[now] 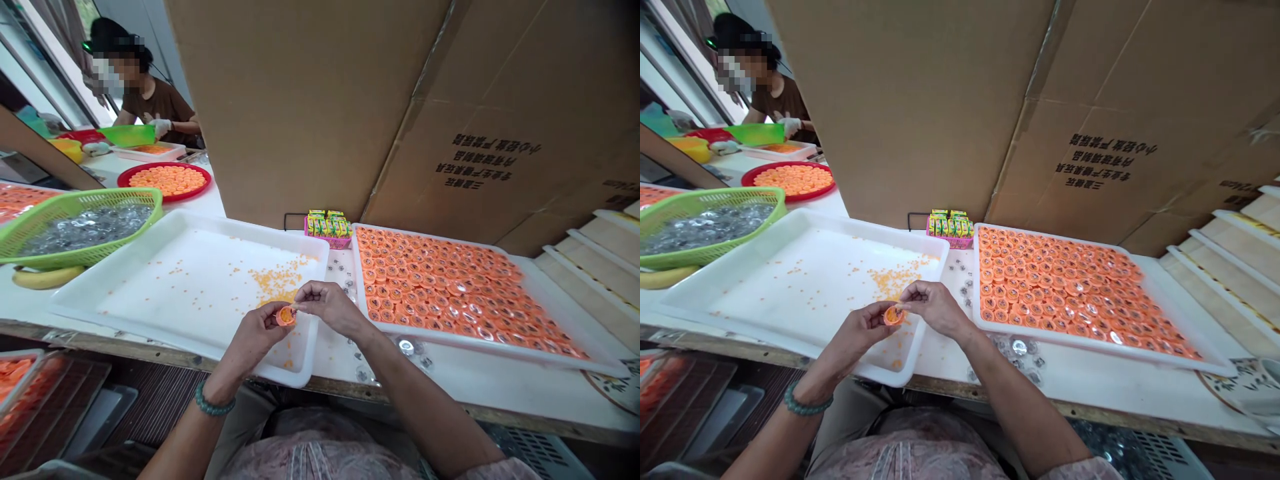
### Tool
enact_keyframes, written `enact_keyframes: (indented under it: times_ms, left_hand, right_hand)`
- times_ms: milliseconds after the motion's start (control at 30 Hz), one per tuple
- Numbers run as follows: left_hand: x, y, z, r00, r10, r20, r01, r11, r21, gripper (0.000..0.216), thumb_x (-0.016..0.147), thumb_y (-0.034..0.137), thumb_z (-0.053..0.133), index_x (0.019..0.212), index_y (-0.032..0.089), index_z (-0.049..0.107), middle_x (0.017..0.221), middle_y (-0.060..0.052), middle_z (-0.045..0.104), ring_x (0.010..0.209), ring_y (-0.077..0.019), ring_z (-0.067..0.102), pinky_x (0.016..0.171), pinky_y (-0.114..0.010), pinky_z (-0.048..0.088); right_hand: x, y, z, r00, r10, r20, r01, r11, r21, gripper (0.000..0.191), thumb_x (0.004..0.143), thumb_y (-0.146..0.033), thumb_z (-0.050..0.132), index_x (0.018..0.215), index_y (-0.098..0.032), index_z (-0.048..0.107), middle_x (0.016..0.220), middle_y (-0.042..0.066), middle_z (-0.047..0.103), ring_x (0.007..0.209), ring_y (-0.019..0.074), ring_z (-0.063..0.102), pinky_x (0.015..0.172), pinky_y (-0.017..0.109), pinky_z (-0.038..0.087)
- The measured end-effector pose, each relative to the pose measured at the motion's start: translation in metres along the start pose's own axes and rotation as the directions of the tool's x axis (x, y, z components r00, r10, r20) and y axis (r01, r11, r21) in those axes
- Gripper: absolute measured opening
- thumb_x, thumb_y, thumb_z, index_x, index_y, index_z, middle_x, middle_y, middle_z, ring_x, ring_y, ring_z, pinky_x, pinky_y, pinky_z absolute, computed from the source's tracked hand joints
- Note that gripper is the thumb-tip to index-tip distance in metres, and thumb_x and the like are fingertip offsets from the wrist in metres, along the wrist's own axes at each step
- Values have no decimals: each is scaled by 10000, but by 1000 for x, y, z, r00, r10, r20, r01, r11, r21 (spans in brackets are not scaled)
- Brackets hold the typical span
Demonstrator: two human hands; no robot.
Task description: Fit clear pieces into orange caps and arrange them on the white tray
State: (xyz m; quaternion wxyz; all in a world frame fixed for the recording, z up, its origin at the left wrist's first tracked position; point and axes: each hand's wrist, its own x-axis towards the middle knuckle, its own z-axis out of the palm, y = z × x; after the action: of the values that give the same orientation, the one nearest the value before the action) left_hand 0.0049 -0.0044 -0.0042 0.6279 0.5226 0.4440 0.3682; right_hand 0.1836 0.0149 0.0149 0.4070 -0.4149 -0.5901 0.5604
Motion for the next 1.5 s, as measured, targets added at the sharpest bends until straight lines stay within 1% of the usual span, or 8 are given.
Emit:
enact_keyframes:
  times_ms: [167, 333, 467, 567, 800, 1033, 1233, 1500]
  left_hand:
    - [-1, 3, 2, 996, -2, -84, -4, 997, -71, 337, 605, 159, 717, 907, 175, 566, 850, -38, 643, 803, -179, 580, 714, -275, 444]
    - [-2, 4, 2, 1000, 15, -27, -17, 996, -93, 215, 654, 164, 667, 865, 145, 633, 815, -44, 644, 766, -173, 564, 689, -259, 410]
    - [-3, 8, 3, 1000, 7, -19, -9, 991, -136, 248, 642, 145, 661, 889, 152, 655, 832, -48, 665, 758, -166, 567, 664, -246, 398]
    - [-3, 10, 3, 999, -19, -38, 12, 981, -192, 265, 631, 127, 669, 894, 153, 637, 825, -52, 670, 736, -152, 578, 641, -233, 410]
    - [-3, 8, -5, 997, -67, 44, 80, 901, -427, 276, 743, 253, 653, 991, 133, 628, 945, -108, 675, 830, -189, 625, 808, -323, 472]
    - [-4, 12, -7, 997, -47, 66, 73, 874, -480, 331, 749, 306, 686, 1036, 148, 639, 913, -78, 673, 785, -142, 623, 677, -215, 487]
    - [1, 10, -9, 994, -100, 39, 104, 817, -567, 218, 754, 238, 676, 945, 149, 625, 913, -69, 681, 813, -171, 651, 782, -290, 519]
    - [3, 9, -13, 990, -139, 10, 115, 782, -613, 150, 763, 248, 655, 858, 133, 640, 815, -52, 665, 669, -115, 621, 614, -190, 511]
  right_hand:
    - [-3, 4, 2, 999, 5, 36, -4, 999, -32, 222, 727, -309, 661, 898, -168, 666, 874, 26, 643, 839, 158, 581, 799, 307, 445]
    - [-5, 8, 2, 996, -44, 80, 61, 973, -224, 210, 826, -301, 560, 969, -225, 694, 906, 36, 624, 863, 175, 569, 797, 314, 426]
    - [-7, 5, 0, 992, -55, 112, 82, 963, -255, 214, 841, -291, 538, 973, -239, 698, 896, 40, 613, 874, 185, 564, 805, 323, 420]
    - [-11, -1, 1, 996, -41, 83, 59, 972, -227, 209, 831, -300, 547, 951, -225, 701, 915, 50, 623, 886, 195, 565, 813, 334, 422]
    - [-10, -2, 8, 1000, -1, 15, 1, 1000, -19, 207, 787, -325, 596, 910, -179, 675, 876, 44, 645, 850, 186, 577, 803, 331, 430]
    - [-4, -4, 21, 1000, 9, -29, -6, 994, 109, 198, 745, -344, 638, 833, -168, 657, 802, 12, 635, 749, 137, 556, 726, 274, 428]
    - [0, 0, 33, 996, 37, -77, -23, 984, 177, 177, 716, -318, 657, 800, -162, 653, 756, 2, 626, 700, 122, 551, 677, 254, 439]
    - [5, -10, 18, 989, -1, -148, 14, 996, 86, 167, 685, -298, 685, 795, -177, 654, 756, -3, 632, 695, 120, 556, 683, 261, 444]
